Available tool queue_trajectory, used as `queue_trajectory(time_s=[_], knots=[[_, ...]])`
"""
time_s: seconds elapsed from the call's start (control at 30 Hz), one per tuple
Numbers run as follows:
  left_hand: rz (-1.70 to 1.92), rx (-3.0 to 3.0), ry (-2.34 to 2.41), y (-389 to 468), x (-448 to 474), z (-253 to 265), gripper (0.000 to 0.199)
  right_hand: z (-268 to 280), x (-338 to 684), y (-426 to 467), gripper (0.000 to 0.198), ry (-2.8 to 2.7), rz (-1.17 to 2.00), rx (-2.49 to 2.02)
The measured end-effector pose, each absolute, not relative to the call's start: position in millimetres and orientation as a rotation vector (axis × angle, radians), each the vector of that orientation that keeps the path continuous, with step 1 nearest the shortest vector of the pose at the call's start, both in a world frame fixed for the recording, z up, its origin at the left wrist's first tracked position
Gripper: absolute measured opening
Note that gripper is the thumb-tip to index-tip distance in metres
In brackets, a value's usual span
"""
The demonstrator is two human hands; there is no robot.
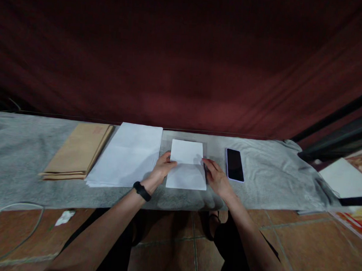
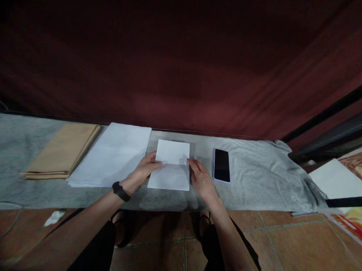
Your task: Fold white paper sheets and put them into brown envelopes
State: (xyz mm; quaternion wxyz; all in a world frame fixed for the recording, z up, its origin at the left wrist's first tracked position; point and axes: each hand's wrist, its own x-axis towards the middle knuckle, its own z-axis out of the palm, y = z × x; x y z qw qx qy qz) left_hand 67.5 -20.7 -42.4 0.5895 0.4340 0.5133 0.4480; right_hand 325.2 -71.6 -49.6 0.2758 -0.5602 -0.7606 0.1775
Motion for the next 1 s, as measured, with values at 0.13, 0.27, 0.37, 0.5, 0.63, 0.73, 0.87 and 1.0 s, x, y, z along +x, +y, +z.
queue_trajectory(time_s=[0.13, 0.27, 0.37, 0.5, 0.63, 0.73, 0.87, 1.0], knots=[[1.053, 0.976, 1.244, -22, 65, -46, 0.043, -46, 323, -86, 0.073, -2.369, 0.465, -1.287], [1.013, 1.035, 1.263, -19, 67, -51, 0.044, -39, 319, -92, 0.065, -2.417, 0.521, -1.244], [1.032, 1.193, 1.447, -18, 63, -48, 0.049, -34, 320, -94, 0.056, -2.412, 0.599, -1.261], [0.949, 1.667, 1.406, -36, 47, -29, 0.041, -32, 321, -96, 0.045, -2.407, 0.599, -1.303], [0.381, 2.058, 0.834, -64, 28, -16, 0.061, -35, 322, -97, 0.04, -2.38, 0.656, -1.324], [0.247, 2.331, 0.849, -75, 22, -22, 0.066, -37, 325, -95, 0.037, -2.326, 0.756, -1.321], [0.306, 2.397, 1.02, -75, 23, -30, 0.032, -38, 327, -89, 0.029, -2.212, 0.89, -1.345], [0.428, 2.258, 1.245, -68, 30, -29, 0.028, -43, 324, -79, 0.029, -2.029, 0.879, -1.567]])
